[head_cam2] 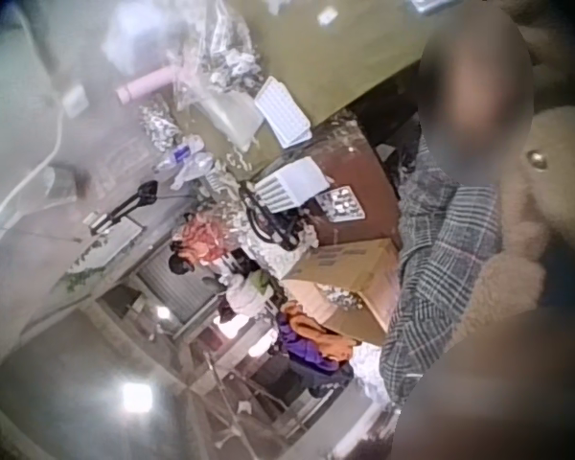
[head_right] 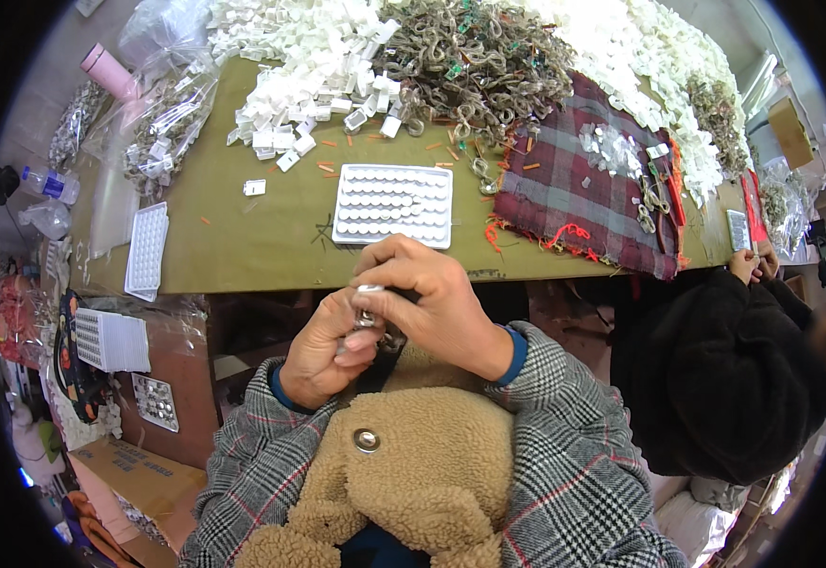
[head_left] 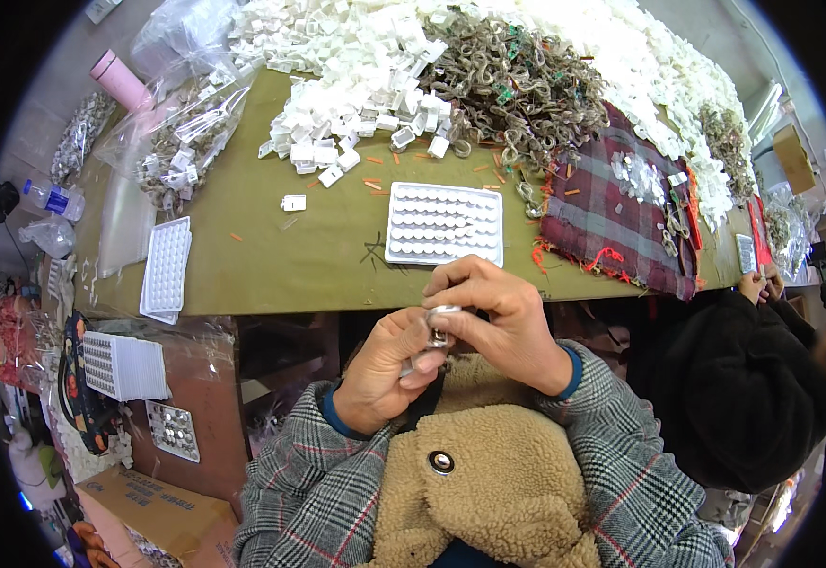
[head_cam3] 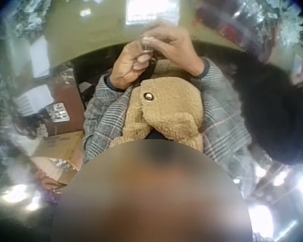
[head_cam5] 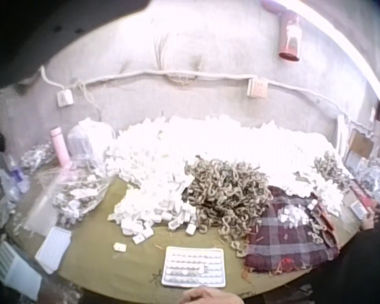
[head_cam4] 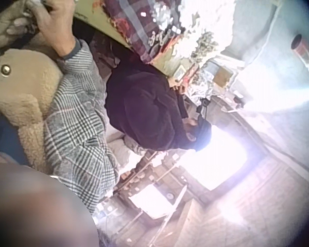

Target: The person repeatedly picks small white plastic housings and metal contacts from a table, inserts the contacts into the housings, and places the assembled units into a white tray. The person handles items one at a time and continues the same insertion cycle throughout the clip.

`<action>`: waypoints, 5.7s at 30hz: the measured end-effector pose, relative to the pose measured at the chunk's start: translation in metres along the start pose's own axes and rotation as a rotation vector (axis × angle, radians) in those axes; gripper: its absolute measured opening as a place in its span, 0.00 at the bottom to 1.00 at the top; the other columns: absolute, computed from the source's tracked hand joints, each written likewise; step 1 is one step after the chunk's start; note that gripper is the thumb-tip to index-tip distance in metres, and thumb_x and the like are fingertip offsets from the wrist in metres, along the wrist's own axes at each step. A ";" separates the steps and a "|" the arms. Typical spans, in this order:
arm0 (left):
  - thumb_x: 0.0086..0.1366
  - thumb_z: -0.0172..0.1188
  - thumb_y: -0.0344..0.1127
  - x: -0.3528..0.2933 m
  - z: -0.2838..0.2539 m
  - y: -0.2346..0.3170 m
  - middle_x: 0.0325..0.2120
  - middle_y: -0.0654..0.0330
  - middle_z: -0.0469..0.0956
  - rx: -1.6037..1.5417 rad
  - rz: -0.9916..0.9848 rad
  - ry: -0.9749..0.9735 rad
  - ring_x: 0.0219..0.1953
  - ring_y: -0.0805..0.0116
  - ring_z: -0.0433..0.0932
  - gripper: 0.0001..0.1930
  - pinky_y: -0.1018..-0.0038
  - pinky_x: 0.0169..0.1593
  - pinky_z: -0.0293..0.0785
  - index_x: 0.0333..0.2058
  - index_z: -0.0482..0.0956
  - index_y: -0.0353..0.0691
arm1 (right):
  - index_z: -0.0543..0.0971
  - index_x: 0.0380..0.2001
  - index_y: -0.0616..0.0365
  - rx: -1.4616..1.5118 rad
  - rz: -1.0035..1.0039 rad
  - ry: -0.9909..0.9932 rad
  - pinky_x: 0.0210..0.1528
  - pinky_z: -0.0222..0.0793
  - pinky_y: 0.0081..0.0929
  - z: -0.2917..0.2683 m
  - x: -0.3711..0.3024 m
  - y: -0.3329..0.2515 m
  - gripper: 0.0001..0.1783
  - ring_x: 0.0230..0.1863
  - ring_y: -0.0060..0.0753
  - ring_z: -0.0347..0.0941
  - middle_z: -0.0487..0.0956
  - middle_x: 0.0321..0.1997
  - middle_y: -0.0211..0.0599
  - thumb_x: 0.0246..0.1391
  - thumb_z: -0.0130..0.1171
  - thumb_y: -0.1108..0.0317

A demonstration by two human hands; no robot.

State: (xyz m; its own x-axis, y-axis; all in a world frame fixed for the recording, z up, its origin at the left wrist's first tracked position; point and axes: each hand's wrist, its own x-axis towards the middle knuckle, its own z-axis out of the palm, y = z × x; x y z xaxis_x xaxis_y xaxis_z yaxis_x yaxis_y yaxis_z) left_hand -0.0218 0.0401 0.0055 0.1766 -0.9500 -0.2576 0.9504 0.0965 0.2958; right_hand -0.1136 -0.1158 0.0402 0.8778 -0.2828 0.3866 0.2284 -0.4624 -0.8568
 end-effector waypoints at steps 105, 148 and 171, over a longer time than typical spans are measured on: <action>0.52 0.69 0.33 0.050 0.001 0.184 0.29 0.51 0.77 2.561 0.355 0.660 0.33 0.48 0.78 0.10 0.56 0.35 0.72 0.29 0.77 0.37 | 0.79 0.37 0.69 -0.081 0.111 0.413 0.27 0.69 0.19 -0.082 -0.025 0.069 0.06 0.24 0.23 0.74 0.79 0.33 0.40 0.56 0.57 0.85; 0.69 0.58 0.27 0.059 0.037 0.054 0.50 0.52 0.80 0.587 0.311 0.208 0.46 0.67 0.81 0.10 0.74 0.46 0.83 0.48 0.76 0.31 | 0.78 0.24 0.62 -0.256 0.186 0.426 0.45 0.69 0.35 -0.094 0.027 0.062 0.05 0.37 0.43 0.76 0.81 0.35 0.39 0.44 0.67 0.77; 0.67 0.61 0.27 0.034 0.040 0.011 0.40 0.54 0.83 0.532 0.174 0.281 0.37 0.70 0.84 0.12 0.78 0.38 0.84 0.48 0.76 0.31 | 0.79 0.40 0.63 -0.049 0.020 -0.034 0.33 0.75 0.27 -0.050 -0.024 0.011 0.10 0.32 0.33 0.79 0.79 0.34 0.38 0.53 0.62 0.79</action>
State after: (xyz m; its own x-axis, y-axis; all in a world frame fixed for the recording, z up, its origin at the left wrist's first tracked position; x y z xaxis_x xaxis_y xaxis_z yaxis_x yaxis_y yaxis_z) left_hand -0.0159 -0.0033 0.0364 0.4465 -0.8122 -0.3755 0.6570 0.0126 0.7538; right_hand -0.1532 -0.1562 0.0389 0.8959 -0.2646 0.3568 0.1903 -0.4972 -0.8465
